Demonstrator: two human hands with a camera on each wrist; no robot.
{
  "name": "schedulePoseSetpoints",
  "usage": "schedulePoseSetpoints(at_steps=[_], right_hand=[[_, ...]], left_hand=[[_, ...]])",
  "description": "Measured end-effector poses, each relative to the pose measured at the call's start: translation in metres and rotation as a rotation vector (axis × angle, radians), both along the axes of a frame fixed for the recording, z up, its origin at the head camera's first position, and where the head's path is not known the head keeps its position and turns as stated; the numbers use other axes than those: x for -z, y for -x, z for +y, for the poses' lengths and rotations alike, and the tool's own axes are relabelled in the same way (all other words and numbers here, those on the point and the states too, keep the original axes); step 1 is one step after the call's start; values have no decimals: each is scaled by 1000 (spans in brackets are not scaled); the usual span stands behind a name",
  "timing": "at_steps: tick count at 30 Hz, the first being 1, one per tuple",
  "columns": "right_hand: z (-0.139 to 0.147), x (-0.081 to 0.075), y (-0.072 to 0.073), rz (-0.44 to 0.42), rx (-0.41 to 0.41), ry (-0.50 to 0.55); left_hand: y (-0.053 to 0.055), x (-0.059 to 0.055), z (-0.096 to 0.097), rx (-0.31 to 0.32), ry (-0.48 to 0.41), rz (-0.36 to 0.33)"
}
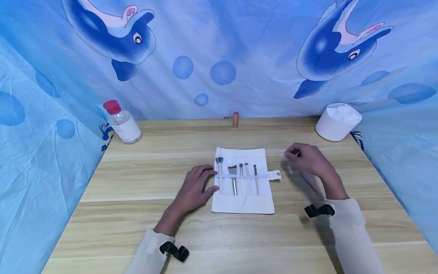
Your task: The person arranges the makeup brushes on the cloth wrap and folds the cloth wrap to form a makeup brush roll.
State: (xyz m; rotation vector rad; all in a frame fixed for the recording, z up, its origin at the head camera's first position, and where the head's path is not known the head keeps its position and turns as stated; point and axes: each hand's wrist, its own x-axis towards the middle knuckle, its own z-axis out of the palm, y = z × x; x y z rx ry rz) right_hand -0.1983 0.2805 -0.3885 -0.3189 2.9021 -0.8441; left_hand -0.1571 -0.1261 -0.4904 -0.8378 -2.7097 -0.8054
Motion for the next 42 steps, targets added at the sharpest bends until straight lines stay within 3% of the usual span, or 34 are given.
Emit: schedulePoseSetpoints(at_steps=[5,10,17,22,27,34,42], right_hand=[[18,-4,-10,-47,37,-117],[31,1,-17,-173,102,-219],[40,18,-26,-369,167,-282],[40,26,-28,-404,163,-283],[38,23,-25,-341,169,-224],[33,3,-16,-78,123,-122],[18,-7,-5,62,156,-6]], left_hand=[[0,0,0,-6,13,-10],[1,0,0,-4,5,-1],[-1,0,0,1,3,-19],[-2,2,1,7,-1,-10],[-2,2,1,5,3,-9],[0,-1,0,3,6,-12],[-1,0,-1,-1,11,-17]])
